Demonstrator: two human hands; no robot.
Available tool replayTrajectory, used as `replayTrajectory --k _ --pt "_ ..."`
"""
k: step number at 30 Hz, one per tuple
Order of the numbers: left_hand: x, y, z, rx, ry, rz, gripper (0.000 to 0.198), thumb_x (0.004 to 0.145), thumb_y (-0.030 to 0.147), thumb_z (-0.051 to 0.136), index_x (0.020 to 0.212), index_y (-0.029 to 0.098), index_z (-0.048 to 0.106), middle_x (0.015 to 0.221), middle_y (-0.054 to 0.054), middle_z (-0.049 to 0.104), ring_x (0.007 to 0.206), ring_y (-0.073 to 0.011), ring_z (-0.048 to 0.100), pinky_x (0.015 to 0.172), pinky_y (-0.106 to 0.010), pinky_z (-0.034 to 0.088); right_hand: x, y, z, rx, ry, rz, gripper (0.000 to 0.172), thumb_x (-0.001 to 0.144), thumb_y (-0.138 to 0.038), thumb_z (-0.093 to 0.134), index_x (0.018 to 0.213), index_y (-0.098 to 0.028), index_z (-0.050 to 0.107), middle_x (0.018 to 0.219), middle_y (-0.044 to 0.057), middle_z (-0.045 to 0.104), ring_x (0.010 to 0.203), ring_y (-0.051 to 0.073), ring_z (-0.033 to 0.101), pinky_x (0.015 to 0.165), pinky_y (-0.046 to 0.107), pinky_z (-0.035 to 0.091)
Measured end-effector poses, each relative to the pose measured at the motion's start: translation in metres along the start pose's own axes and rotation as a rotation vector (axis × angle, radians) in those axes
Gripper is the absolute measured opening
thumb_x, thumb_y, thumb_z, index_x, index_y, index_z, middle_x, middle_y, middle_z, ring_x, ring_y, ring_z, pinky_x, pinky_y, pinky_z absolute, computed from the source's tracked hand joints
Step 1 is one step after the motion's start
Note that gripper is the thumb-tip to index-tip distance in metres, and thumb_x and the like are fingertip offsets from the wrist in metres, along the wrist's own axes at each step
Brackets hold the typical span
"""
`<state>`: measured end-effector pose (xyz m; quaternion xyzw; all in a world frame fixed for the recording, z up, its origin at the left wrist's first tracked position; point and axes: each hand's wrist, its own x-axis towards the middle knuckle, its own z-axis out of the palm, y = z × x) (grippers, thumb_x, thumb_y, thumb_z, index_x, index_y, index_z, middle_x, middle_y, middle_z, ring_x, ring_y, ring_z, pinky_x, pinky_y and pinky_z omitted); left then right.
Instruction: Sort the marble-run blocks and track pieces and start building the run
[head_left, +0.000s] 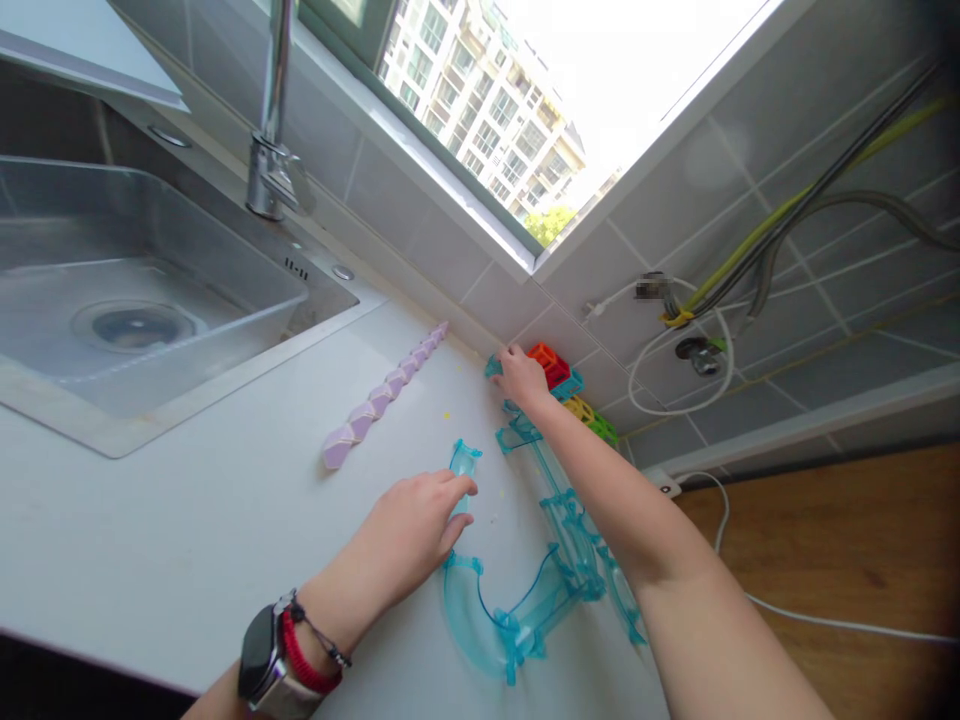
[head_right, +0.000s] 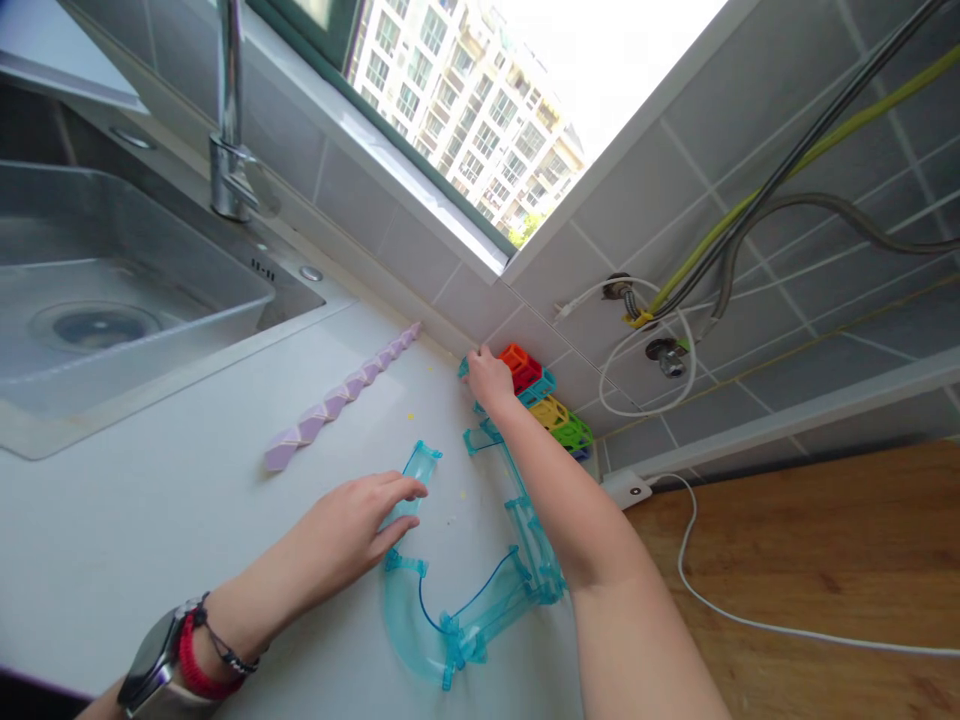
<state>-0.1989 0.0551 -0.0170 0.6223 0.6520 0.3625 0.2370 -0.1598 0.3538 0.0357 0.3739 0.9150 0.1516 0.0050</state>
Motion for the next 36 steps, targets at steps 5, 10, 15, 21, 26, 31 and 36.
replayTrajectory --k 5,10,15,21,26,31,36 --pt "0.002 -0.003 0.002 -0.067 0.022 -0.005 0.031 0.090 0.014 0.064 0.119 0.025 0.068 0.119 -0.007 0.073 0.106 -0.0292 0.072 0.094 -0.044 0.056 -0.063 0.011 -0.022 0.145 0.192 0.026 0.030 0.105 -0.037 0.046 0.107 -0.017 0.068 0.109 0.011 0.071 0.098 0.022 0.069 0.087 0.031 0.050" --pt "0.006 -0.008 0.004 -0.123 0.116 0.010 0.037 0.083 0.004 0.064 0.114 0.023 0.070 0.116 -0.007 0.073 0.106 -0.0269 0.071 0.095 -0.041 0.055 -0.185 0.008 -0.016 0.801 0.334 0.175 0.032 0.098 -0.047 0.056 0.091 -0.019 0.070 0.077 0.003 0.071 0.057 0.015 0.058 0.054 0.026 0.044" --pt "0.007 -0.009 0.004 -0.164 0.180 0.048 0.038 0.081 0.001 0.060 0.110 0.023 0.071 0.113 -0.006 0.072 0.088 -0.0200 0.071 0.084 -0.036 0.057 -0.274 -0.013 0.004 0.993 0.404 0.189 0.024 0.097 -0.037 0.061 0.087 -0.019 0.072 0.071 0.001 0.069 0.056 0.013 0.055 0.055 0.025 0.044" --pt "0.004 -0.002 -0.004 -0.200 0.291 -0.005 0.029 0.086 0.007 0.053 0.104 0.022 0.070 0.110 -0.005 0.071 0.076 -0.0151 0.069 0.075 -0.032 0.058 -0.289 -0.010 0.008 0.986 0.670 0.195 0.016 0.096 -0.030 0.062 0.092 -0.020 0.074 0.071 0.001 0.071 0.060 0.015 0.062 0.062 0.028 0.051" --pt "0.005 0.004 -0.007 -0.256 0.363 0.010 0.028 0.088 0.012 0.052 0.108 0.021 0.070 0.120 -0.008 0.068 0.092 -0.0184 0.070 0.082 -0.032 0.059 -0.297 -0.013 0.001 0.975 0.618 0.114 0.015 0.098 -0.028 0.059 0.090 -0.022 0.072 0.067 0.000 0.066 0.056 0.015 0.057 0.059 0.029 0.049" --pt "0.004 0.009 -0.008 -0.363 0.395 -0.026 0.025 0.091 0.019 0.059 0.114 0.020 0.068 0.134 -0.011 0.063 0.090 -0.0177 0.071 0.077 -0.031 0.060 -0.301 -0.027 -0.009 1.046 0.578 -0.213 0.014 0.095 -0.029 0.064 0.106 -0.021 0.070 0.080 0.004 0.069 0.070 0.018 0.060 0.069 0.031 0.051" --pt "0.002 0.014 -0.008 -0.370 0.449 -0.035 0.021 0.092 0.022 0.064 0.113 0.020 0.067 0.135 -0.010 0.064 0.091 -0.0169 0.072 0.081 -0.030 0.058 -0.302 -0.033 -0.013 0.974 0.411 -0.443 0.039 0.093 -0.049 0.068 0.116 -0.017 0.069 0.098 0.011 0.071 0.091 0.024 0.062 0.084 0.036 0.053"
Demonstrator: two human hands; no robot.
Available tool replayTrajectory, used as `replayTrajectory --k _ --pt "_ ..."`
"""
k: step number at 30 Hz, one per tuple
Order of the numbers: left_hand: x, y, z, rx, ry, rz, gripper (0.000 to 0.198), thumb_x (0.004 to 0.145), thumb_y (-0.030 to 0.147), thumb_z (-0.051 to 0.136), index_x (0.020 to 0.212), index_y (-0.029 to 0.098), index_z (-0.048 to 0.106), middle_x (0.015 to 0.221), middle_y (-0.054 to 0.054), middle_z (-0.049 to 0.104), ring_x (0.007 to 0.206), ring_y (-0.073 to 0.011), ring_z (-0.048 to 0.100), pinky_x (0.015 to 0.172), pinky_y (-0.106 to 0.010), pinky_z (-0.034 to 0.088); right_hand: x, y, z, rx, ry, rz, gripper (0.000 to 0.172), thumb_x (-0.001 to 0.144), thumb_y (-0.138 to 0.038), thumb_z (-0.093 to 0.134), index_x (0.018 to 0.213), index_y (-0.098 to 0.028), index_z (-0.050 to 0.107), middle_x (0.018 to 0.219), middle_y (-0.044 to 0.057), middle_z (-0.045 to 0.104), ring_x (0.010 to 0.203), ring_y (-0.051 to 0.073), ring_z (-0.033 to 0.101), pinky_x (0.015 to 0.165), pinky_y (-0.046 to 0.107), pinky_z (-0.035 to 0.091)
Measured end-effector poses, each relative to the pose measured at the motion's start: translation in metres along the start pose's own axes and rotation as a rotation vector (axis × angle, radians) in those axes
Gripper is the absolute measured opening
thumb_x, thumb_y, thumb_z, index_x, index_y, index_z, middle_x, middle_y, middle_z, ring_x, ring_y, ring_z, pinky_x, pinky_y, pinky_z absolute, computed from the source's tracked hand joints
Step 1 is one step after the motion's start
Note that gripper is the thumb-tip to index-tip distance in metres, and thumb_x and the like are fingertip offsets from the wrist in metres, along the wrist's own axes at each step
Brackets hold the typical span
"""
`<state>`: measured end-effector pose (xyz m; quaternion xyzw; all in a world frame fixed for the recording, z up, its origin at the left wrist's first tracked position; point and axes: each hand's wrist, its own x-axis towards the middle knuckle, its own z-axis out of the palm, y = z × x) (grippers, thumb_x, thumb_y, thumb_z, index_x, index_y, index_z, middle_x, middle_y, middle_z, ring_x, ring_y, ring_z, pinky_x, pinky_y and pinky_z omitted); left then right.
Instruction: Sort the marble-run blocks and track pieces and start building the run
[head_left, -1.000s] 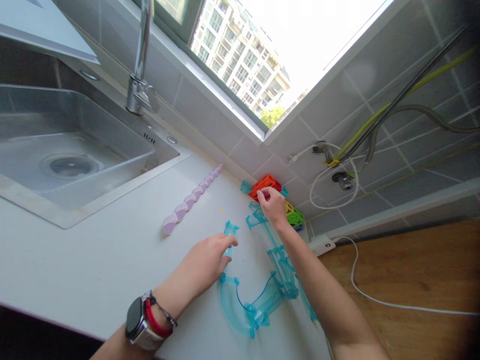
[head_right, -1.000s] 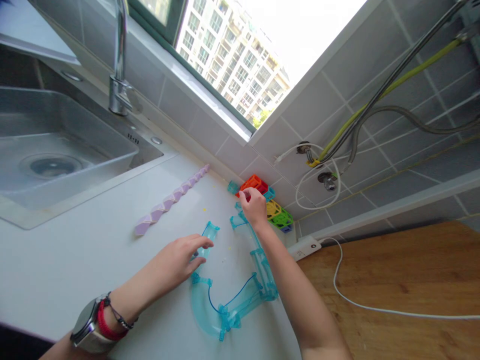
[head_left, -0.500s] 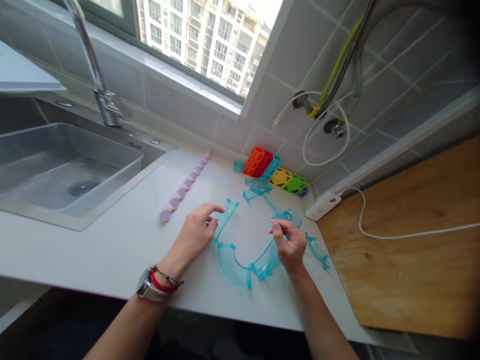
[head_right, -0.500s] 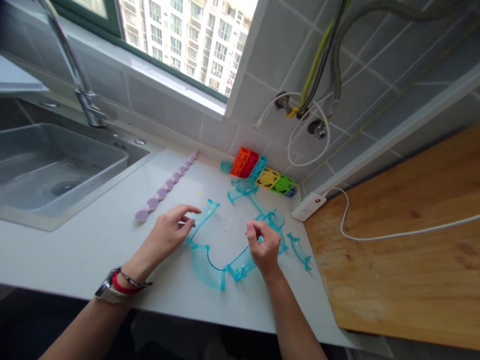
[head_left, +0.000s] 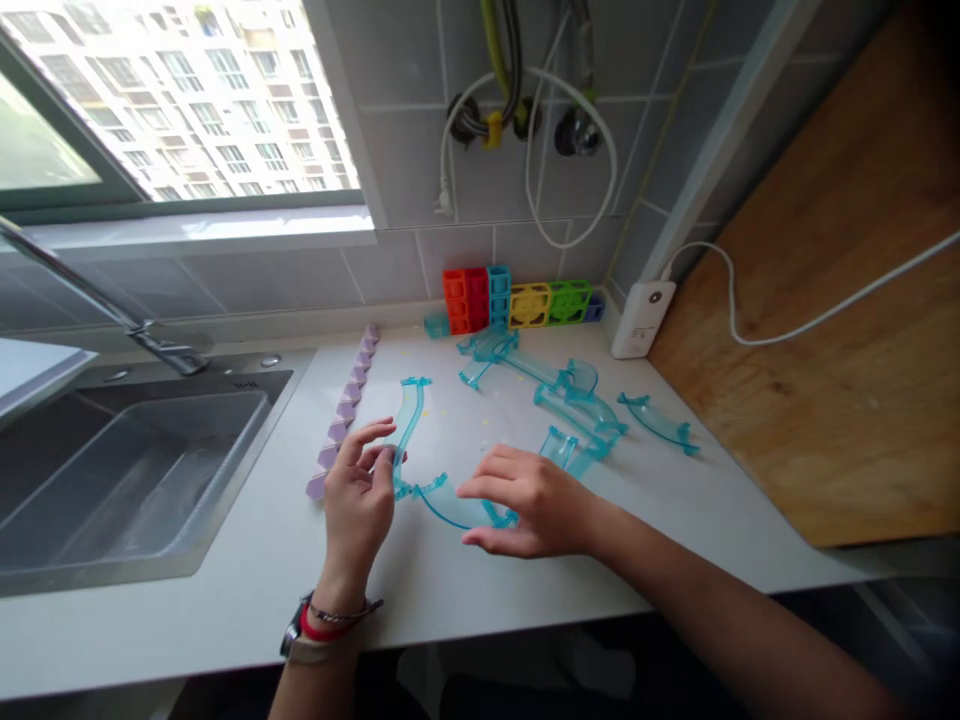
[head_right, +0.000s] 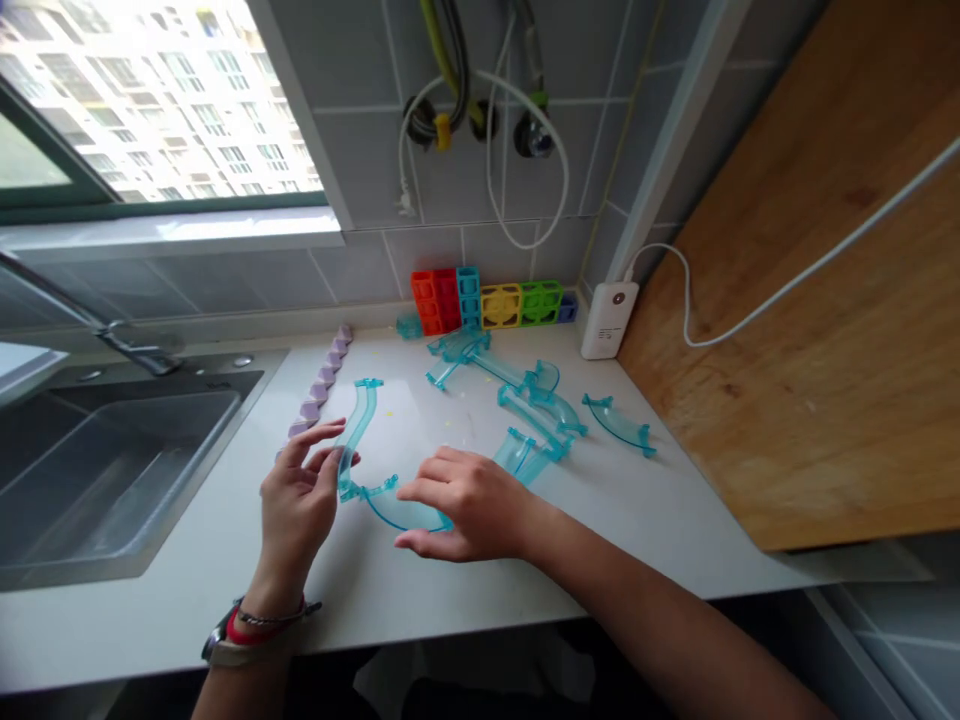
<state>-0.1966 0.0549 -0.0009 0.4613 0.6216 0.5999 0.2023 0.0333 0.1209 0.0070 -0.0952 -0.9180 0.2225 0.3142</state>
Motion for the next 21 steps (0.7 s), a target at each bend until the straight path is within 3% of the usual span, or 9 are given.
replayTrajectory --k 6,12,14,18,21 --pt "0.001 -0.003 -0.001 0.085 -0.007 -0.029 0.025 0.093 0.024 0.064 0.118 0.023 0.065 0.129 -0.009 0.067 0.090 -0.0159 0.072 0.073 -0.026 0.055 -0.002 0.000 0.004 -0.098 -0.141 -0.051 0.054 0.091 -0.057 0.067 0.131 -0.021 0.066 0.120 0.013 0.066 0.102 0.026 0.061 0.091 0.038 0.050" --pt "0.000 -0.001 0.001 0.126 -0.005 0.051 0.019 0.092 0.025 0.065 0.111 0.021 0.066 0.134 -0.011 0.066 0.098 -0.0189 0.073 0.076 -0.027 0.056 -0.003 -0.002 0.012 -0.167 -0.217 -0.103 0.032 0.096 -0.038 0.065 0.127 -0.029 0.071 0.140 0.012 0.061 0.116 0.028 0.060 0.094 0.041 0.047" --pt "0.000 0.000 0.001 0.133 0.036 0.057 0.017 0.092 0.024 0.065 0.108 0.020 0.066 0.134 -0.011 0.066 0.098 -0.0189 0.073 0.078 -0.028 0.057 -0.004 -0.002 0.015 -0.170 -0.238 -0.087 0.031 0.097 -0.030 0.064 0.128 -0.028 0.069 0.136 0.009 0.065 0.108 0.024 0.063 0.091 0.037 0.049" --pt "0.001 0.004 0.000 0.114 0.198 0.077 0.014 0.089 0.020 0.065 0.102 0.019 0.067 0.129 -0.011 0.068 0.091 -0.0170 0.072 0.077 -0.029 0.059 -0.006 -0.001 0.018 -0.171 -0.311 -0.019 0.030 0.094 -0.024 0.069 0.124 -0.025 0.070 0.107 0.005 0.075 0.089 0.020 0.066 0.075 0.031 0.050" --pt "0.002 0.006 -0.001 0.070 0.263 0.066 0.016 0.087 0.015 0.064 0.102 0.019 0.067 0.130 -0.009 0.068 0.082 -0.0124 0.070 0.070 -0.025 0.057 -0.005 0.000 0.014 -0.138 -0.306 0.018 0.049 0.092 -0.029 0.073 0.139 -0.024 0.061 0.109 0.007 0.075 0.094 0.021 0.068 0.078 0.030 0.050"
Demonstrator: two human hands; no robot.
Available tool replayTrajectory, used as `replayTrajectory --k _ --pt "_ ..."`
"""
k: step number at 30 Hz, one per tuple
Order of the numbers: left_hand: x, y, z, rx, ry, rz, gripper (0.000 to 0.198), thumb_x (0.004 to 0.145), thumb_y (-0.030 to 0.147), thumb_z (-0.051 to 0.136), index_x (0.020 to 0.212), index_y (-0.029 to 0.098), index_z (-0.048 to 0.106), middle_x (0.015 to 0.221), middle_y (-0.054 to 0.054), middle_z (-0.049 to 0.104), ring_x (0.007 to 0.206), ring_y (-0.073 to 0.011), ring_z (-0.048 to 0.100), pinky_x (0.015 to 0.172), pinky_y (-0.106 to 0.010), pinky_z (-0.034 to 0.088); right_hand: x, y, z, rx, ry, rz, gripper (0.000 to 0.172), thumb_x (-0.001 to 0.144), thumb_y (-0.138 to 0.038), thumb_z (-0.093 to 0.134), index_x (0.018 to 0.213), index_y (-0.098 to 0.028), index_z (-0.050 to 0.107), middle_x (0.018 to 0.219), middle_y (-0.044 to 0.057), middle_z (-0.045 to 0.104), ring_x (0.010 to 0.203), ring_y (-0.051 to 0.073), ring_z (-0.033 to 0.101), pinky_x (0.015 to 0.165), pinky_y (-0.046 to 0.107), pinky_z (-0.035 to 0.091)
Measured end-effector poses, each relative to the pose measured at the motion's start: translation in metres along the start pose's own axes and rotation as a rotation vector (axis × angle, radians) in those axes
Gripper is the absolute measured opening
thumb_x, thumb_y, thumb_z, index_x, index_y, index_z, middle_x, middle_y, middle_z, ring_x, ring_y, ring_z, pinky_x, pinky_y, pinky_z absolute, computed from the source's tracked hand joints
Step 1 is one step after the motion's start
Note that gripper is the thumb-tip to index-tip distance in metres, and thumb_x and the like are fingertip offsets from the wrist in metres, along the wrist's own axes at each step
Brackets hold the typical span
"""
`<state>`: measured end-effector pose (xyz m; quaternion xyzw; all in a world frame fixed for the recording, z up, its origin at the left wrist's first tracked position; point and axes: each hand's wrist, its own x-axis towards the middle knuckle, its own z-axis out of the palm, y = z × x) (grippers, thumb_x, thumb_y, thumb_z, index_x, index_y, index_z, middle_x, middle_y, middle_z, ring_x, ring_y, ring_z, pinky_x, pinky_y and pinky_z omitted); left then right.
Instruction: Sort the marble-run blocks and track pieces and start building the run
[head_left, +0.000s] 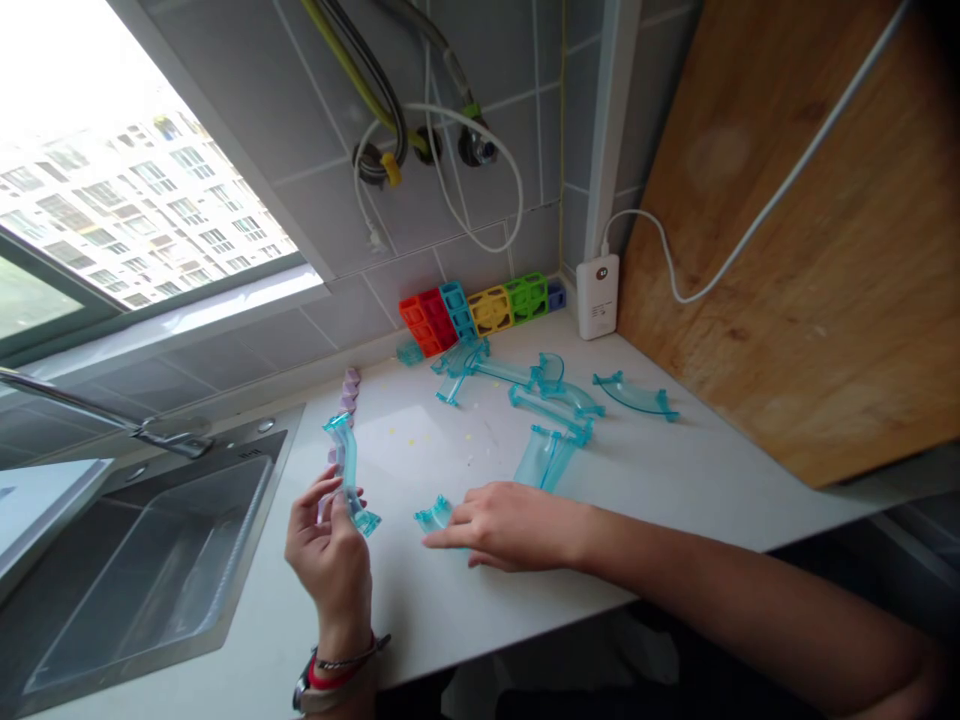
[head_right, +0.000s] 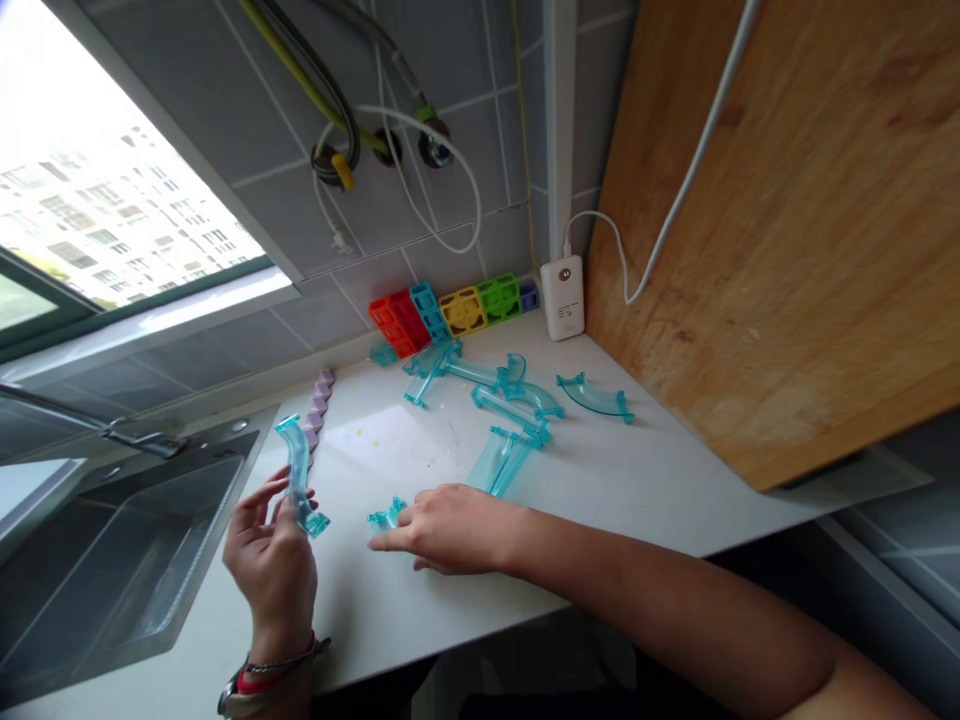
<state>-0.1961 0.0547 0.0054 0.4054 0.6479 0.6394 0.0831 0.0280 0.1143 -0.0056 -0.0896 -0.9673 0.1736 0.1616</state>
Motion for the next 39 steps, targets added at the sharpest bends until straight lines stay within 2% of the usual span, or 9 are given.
replayTrajectory --k 3,5,9,12,21,28,32,35,39 --pt "0.001 0.000 -0.001 -0.060 -0.005 -0.052 0.018 0.084 0.014 0.066 0.102 0.020 0.067 0.128 -0.007 0.068 0.076 -0.0093 0.067 0.065 -0.020 0.054 -0.001 0.004 -0.014 0.082 0.058 0.010 0.060 0.094 -0.046 0.071 0.145 -0.020 0.055 0.125 0.012 0.072 0.109 0.024 0.067 0.092 0.033 0.050" --pt "0.001 0.000 -0.002 -0.109 -0.024 -0.091 0.019 0.082 0.015 0.068 0.100 0.019 0.067 0.120 -0.006 0.069 0.073 -0.0087 0.065 0.063 -0.020 0.053 -0.005 0.009 -0.029 0.126 0.110 0.092 0.051 0.097 -0.048 0.064 0.139 -0.019 0.062 0.127 0.012 0.071 0.113 0.025 0.067 0.097 0.035 0.050" --pt "0.001 0.001 -0.004 -0.204 -0.031 -0.204 0.012 0.088 0.025 0.062 0.098 0.020 0.064 0.079 0.001 0.065 0.057 -0.0092 0.057 0.052 -0.020 0.047 -0.025 0.029 -0.053 0.063 0.161 0.363 0.027 0.099 -0.025 0.061 0.124 -0.020 0.072 0.116 0.010 0.075 0.109 0.025 0.069 0.095 0.036 0.051" --pt "0.002 0.004 -0.004 -0.303 -0.036 -0.271 0.020 0.096 0.040 0.053 0.104 0.022 0.058 0.077 0.001 0.065 0.049 -0.0096 0.052 0.045 -0.021 0.042 -0.043 0.047 -0.055 -0.003 0.077 0.440 0.031 0.092 -0.011 0.064 0.119 -0.020 0.074 0.112 0.010 0.076 0.110 0.027 0.069 0.098 0.037 0.051" --pt "-0.003 0.009 -0.002 -0.456 -0.238 -0.334 0.049 0.092 0.069 0.052 0.110 0.023 0.060 0.081 -0.001 0.064 0.054 -0.0106 0.050 0.048 -0.022 0.042 -0.053 0.066 -0.045 0.061 -0.033 0.463 0.034 0.089 -0.016 0.067 0.120 -0.025 0.075 0.113 0.008 0.076 0.110 0.027 0.069 0.095 0.035 0.051" --pt "-0.018 0.005 -0.007 -0.401 -0.595 -0.202 0.058 0.084 0.078 0.056 0.105 0.024 0.063 0.069 0.000 0.056 0.054 -0.0128 0.045 0.049 -0.024 0.036 -0.048 0.063 -0.039 0.066 -0.056 0.408 0.015 0.090 -0.019 0.065 0.089 -0.024 0.079 0.095 0.008 0.073 0.093 0.025 0.068 0.080 0.032 0.049" --pt "-0.022 0.002 -0.006 -0.390 -0.673 -0.135 0.058 0.080 0.069 0.070 0.119 0.026 0.063 0.070 0.001 0.054 0.057 -0.0137 0.046 0.051 -0.025 0.037 -0.043 0.060 -0.042 0.074 0.067 0.410 0.016 0.098 -0.022 0.057 0.097 -0.022 0.073 0.097 0.007 0.073 0.095 0.024 0.067 0.082 0.032 0.048" --pt "-0.020 0.003 -0.002 -0.410 -0.582 -0.164 0.038 0.092 0.055 0.065 0.111 0.022 0.066 0.068 0.002 0.051 0.057 -0.0121 0.046 0.051 -0.023 0.038 -0.038 0.056 -0.046 0.105 0.241 0.470 0.018 0.100 -0.026 0.054 0.099 -0.023 0.071 0.098 0.006 0.075 0.091 0.023 0.068 0.081 0.033 0.049" --pt "-0.015 0.006 0.002 -0.478 -0.427 -0.214 0.037 0.092 0.053 0.067 0.109 0.020 0.066 0.074 0.001 0.056 0.060 -0.0109 0.051 0.054 -0.022 0.046 -0.028 0.044 -0.049 0.411 0.571 0.563 0.022 0.101 -0.038 0.054 0.101 -0.022 0.068 0.091 0.004 0.076 0.083 0.020 0.072 0.075 0.031 0.055"
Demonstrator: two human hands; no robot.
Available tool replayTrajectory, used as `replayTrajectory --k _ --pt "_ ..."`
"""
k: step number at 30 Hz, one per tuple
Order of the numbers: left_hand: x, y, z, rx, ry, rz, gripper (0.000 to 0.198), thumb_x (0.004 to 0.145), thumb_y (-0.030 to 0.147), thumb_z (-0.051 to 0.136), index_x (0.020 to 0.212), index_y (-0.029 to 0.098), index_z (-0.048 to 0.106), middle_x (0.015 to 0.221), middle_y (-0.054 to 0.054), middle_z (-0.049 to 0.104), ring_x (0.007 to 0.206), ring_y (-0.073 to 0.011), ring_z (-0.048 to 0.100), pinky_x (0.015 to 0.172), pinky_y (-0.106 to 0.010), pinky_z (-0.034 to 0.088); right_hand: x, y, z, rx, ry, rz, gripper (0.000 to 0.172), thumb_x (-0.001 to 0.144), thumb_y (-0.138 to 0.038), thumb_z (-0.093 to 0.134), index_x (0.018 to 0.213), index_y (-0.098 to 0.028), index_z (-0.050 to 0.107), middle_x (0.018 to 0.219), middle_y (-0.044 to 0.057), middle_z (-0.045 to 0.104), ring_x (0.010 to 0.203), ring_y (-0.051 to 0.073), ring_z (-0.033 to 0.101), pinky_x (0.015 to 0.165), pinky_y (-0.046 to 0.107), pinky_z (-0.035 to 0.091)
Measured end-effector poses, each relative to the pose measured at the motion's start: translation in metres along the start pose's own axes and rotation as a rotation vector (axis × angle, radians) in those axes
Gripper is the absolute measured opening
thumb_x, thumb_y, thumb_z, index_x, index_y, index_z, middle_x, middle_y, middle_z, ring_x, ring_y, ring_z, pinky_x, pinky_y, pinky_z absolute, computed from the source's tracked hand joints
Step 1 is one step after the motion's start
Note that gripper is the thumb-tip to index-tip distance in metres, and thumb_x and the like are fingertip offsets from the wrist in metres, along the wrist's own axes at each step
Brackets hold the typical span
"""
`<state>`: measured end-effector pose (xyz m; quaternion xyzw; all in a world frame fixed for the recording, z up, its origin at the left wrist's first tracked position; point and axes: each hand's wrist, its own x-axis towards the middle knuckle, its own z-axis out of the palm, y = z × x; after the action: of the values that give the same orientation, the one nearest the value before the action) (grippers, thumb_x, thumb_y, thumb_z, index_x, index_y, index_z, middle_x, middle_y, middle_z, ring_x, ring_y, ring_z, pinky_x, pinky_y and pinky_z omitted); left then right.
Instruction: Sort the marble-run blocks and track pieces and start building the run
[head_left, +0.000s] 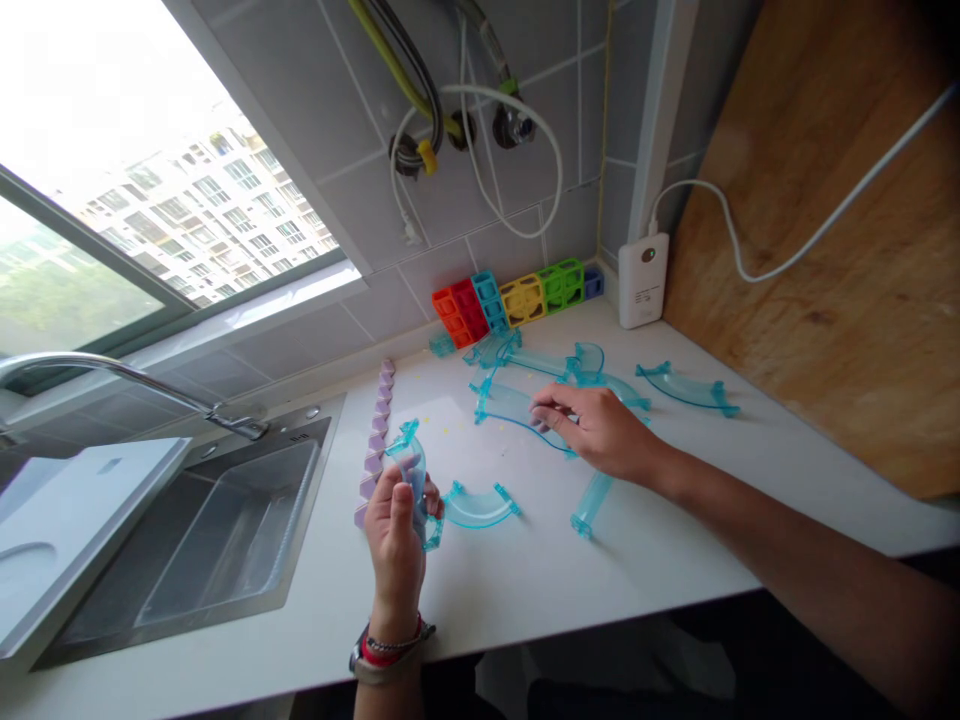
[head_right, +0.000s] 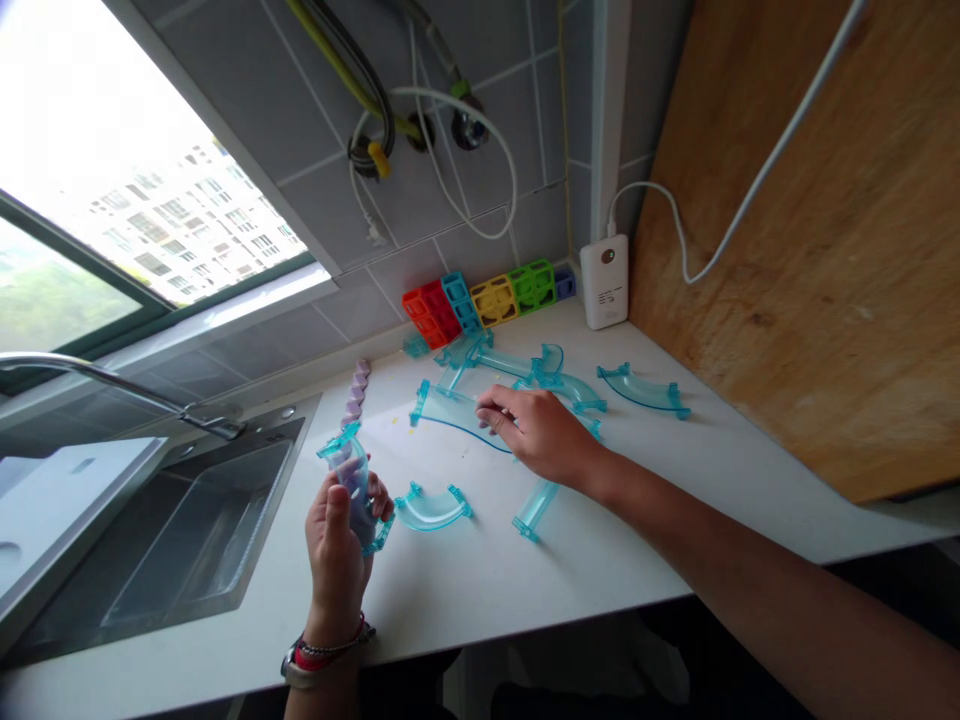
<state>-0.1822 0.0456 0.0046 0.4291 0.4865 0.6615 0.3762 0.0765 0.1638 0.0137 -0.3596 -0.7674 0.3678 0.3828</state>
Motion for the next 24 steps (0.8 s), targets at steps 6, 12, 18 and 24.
replayTrajectory --k 6,12,18,24 --pt "-0.002 0.009 0.016 -0.175 0.024 -0.082 0.043 0.085 0.053 0.077 0.110 0.020 0.066 0.098 -0.005 0.070 0.081 -0.0180 0.071 0.076 -0.034 0.061 -0.003 -0.021 0.014 0.422 -0.046 0.179 0.027 0.095 -0.048 0.061 0.098 -0.021 0.063 0.090 0.006 0.077 0.076 0.020 0.074 0.048 0.023 0.053" --pt "-0.007 0.023 0.048 -0.246 0.003 -0.193 0.029 0.092 0.039 0.072 0.109 0.024 0.052 0.129 -0.014 0.071 0.116 -0.0327 0.071 0.092 -0.048 0.059 -0.004 -0.032 0.024 0.149 0.115 0.035 0.014 0.095 -0.035 0.062 0.092 -0.021 0.066 0.078 0.001 0.075 0.069 0.017 0.073 0.065 0.026 0.056" --pt "-0.003 0.023 0.078 -0.367 0.018 -0.266 0.024 0.096 0.035 0.068 0.105 0.024 0.049 0.134 -0.016 0.069 0.127 -0.0350 0.065 0.099 -0.051 0.054 -0.004 -0.032 0.031 -0.254 0.243 -0.047 0.005 0.092 -0.024 0.063 0.092 -0.022 0.068 0.080 0.002 0.074 0.074 0.019 0.070 0.073 0.028 0.049" --pt "0.003 0.018 0.098 -0.402 0.043 -0.223 0.024 0.096 0.036 0.068 0.107 0.022 0.052 0.130 -0.014 0.071 0.124 -0.0311 0.067 0.106 -0.050 0.049 -0.006 -0.035 0.031 -0.025 0.157 -0.076 0.004 0.092 -0.026 0.067 0.091 -0.021 0.068 0.087 0.002 0.072 0.074 0.016 0.066 0.070 0.027 0.048"
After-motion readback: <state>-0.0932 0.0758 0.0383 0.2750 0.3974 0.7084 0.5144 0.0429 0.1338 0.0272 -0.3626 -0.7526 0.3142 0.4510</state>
